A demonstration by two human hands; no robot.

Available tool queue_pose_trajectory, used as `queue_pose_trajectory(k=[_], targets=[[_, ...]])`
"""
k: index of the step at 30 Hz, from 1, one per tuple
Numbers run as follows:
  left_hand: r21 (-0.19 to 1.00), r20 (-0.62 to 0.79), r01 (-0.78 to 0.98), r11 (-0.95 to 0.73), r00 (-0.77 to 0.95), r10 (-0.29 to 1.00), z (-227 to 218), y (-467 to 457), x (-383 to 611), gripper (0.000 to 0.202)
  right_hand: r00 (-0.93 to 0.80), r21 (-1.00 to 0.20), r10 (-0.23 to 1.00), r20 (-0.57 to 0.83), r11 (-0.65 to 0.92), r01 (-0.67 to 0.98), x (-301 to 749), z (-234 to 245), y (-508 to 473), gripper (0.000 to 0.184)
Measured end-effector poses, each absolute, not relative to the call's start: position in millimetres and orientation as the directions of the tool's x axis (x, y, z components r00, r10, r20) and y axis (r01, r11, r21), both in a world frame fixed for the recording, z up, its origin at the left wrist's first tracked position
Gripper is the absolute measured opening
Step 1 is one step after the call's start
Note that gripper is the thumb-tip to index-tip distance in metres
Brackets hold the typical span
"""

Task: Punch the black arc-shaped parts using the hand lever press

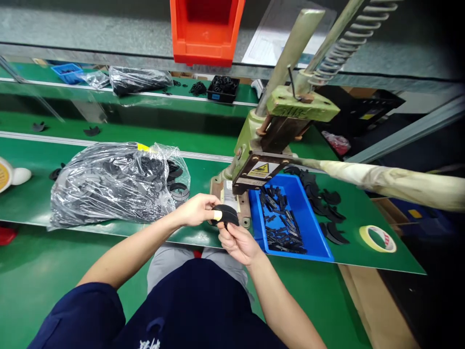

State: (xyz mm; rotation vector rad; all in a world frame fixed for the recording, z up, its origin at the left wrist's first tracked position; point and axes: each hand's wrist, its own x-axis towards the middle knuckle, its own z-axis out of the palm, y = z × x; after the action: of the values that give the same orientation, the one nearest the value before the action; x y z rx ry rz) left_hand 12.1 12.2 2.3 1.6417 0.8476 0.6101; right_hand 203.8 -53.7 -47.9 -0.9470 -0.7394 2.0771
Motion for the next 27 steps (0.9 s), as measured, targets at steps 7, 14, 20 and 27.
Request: queue_pose_trajectory(k=[7,14,20,27], targets=[[0.262,0.58,0.483,-0.836,0.613,0.536,7.2,4.5,-12.3,0.029,-0.156,-0.906,0.914,-0.376,-0.397,-0.147,244.0,-31.2,-58.8,0.05],[0.027,0.741,0.415,-0.91,0.602,0.297,-9.2,14.2,-26.9,0.023,0.209,-0.865,0.949,-0.235,-0.303,0.401,337.9,-40.1,-27.9,0.049],[0.119,0.703,0.422,-0.899,0.603,0.376,-26.2,24.3,-33.1,0.026,0.111,-0.578,0.97,-0.214,-0.217,0.787,354.0,-69.5,-15.7,0.031],[0.487,0.525,0.643,-0.592,0.326,0.786,-45.7,87.7,-35.4,0.013,-0.09,-0.404,0.952,-0.293,-0.038,0.914,347.5,-69.8,-13.4,0.012]])
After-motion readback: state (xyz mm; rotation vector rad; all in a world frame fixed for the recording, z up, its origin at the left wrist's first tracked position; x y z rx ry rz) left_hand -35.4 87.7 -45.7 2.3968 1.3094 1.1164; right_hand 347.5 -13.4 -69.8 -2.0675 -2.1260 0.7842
